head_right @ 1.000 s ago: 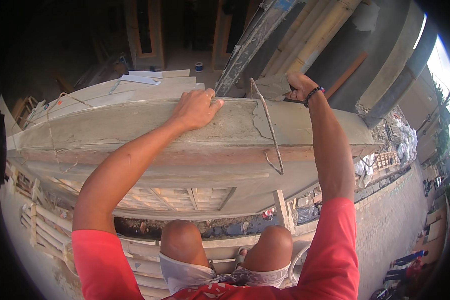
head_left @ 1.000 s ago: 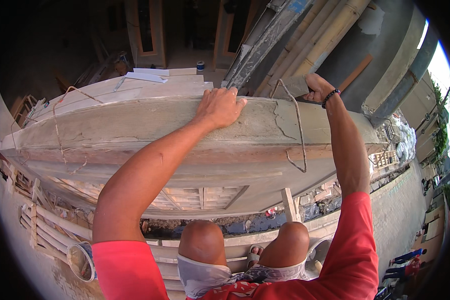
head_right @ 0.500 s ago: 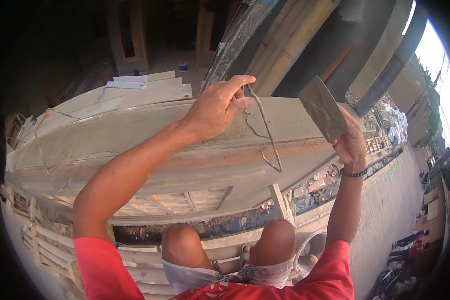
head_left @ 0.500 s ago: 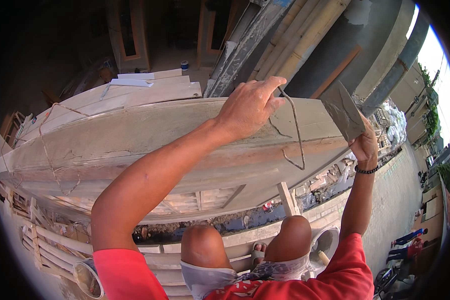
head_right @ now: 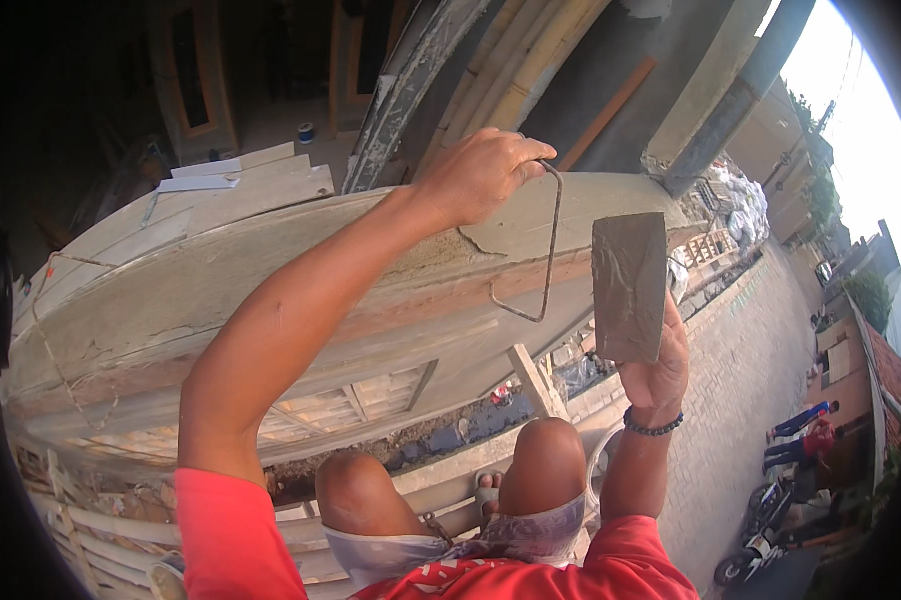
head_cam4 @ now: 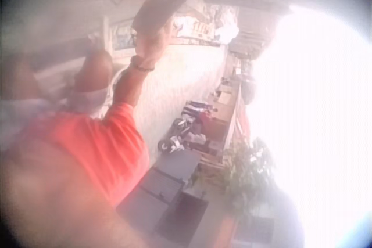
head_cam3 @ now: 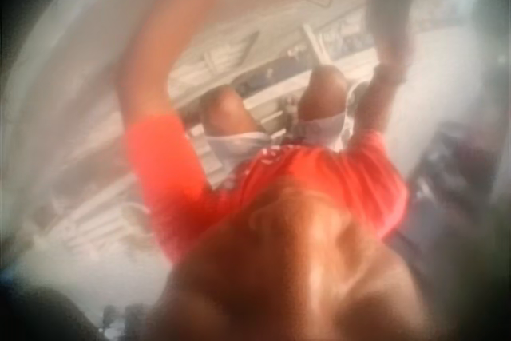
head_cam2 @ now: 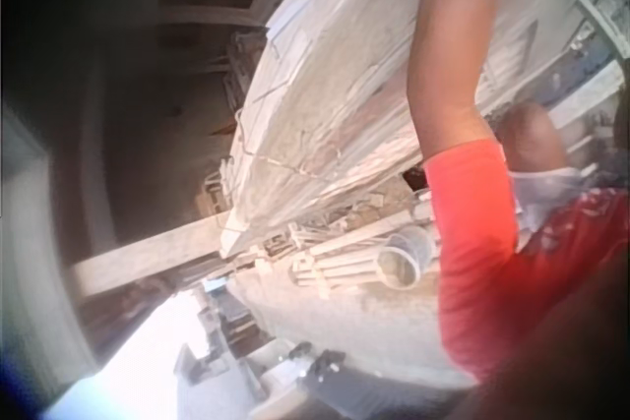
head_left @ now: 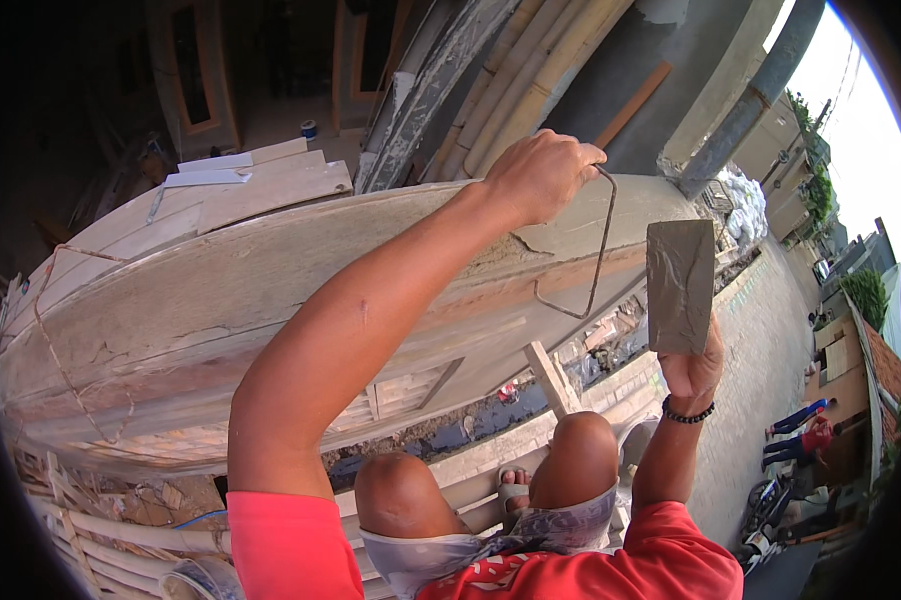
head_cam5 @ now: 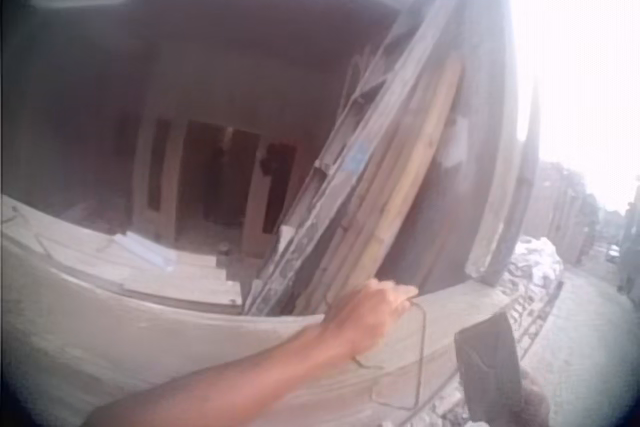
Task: The person scoops cement from a bucket with a trowel and applies it to a wooden surface, smoothing it with a flat tool. The person repeatedly scoops and spreads the cement along the length of the surface.
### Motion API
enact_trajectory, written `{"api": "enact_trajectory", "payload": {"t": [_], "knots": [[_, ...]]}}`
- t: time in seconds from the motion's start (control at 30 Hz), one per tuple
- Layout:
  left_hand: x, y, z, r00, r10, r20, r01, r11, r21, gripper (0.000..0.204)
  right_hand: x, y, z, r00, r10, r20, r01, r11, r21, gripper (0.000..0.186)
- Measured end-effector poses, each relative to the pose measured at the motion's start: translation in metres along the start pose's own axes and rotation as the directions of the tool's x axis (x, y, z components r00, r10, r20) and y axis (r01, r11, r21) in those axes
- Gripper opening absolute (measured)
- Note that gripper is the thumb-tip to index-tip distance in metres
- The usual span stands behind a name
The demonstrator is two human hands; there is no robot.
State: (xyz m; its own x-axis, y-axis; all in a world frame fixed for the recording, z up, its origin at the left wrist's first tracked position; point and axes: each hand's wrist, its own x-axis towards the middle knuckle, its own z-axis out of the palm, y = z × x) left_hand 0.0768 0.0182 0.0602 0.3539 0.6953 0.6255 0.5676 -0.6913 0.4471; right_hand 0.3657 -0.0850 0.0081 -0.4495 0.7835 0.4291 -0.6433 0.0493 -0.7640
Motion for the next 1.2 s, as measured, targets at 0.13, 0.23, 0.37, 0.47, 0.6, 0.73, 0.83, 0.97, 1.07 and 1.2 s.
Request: {"api": "enact_trajectory", "payload": {"t": [0.13,0.23,0.37,0.47,0.6,0.73,0.83,0.97,1.07,1.2], "knots": [[0.017,-0.011,-0.001,0.991,0.003,0.132,0.006,0.998,-0.062,0.032,0.004,0.034,0.043,0.97,-0.07,-0.232,0.017,0.974,-0.226,0.068],[0.021,-0.012,-0.013,0.972,-0.093,0.217,0.126,0.981,-0.144,0.035,0.021,0.066,0.061,0.958,-0.135,-0.252,-0.046,0.798,-0.601,0.061],[0.011,0.001,-0.04,0.965,-0.235,0.12,0.247,0.964,-0.096,0.041,0.05,0.091,0.055,0.953,-0.277,-0.123,-0.015,0.364,-0.931,0.055],[-0.017,-0.004,-0.062,0.924,-0.378,0.051,0.369,0.919,0.137,0.045,0.073,0.098,0.059,0.955,-0.295,-0.003,-0.014,-0.034,-0.999,0.052],[-0.052,-0.037,-0.067,0.842,-0.534,0.074,0.462,0.785,0.412,0.048,0.089,0.107,0.073,0.948,-0.315,0.043,-0.026,-0.211,-0.977,0.047],[-0.077,-0.049,-0.066,0.735,-0.67,0.107,0.513,0.652,0.558,0.05,0.092,0.113,0.069,0.938,-0.334,0.09,-0.012,-0.29,-0.957,0.047],[-0.087,-0.053,-0.065,0.673,-0.721,0.165,0.58,0.653,0.486,0.052,0.083,0.11,0.072,0.958,-0.283,0.04,-0.04,-0.27,-0.962,0.047],[-0.093,-0.055,-0.069,0.689,-0.699,0.19,0.578,0.689,0.437,0.054,0.068,0.095,0.071,0.976,-0.2,0.08,0.027,-0.252,-0.967,0.046],[-0.093,-0.057,-0.069,0.672,-0.704,0.229,0.565,0.688,0.456,0.054,0.05,0.084,0.088,0.992,-0.126,-0.027,-0.049,-0.175,-0.983,0.044],[-0.102,-0.062,-0.061,0.707,-0.684,0.179,0.534,0.683,0.498,0.052,0.005,0.065,0.097,0.982,0.068,-0.177,-0.166,-0.141,-0.976,0.046]]}}
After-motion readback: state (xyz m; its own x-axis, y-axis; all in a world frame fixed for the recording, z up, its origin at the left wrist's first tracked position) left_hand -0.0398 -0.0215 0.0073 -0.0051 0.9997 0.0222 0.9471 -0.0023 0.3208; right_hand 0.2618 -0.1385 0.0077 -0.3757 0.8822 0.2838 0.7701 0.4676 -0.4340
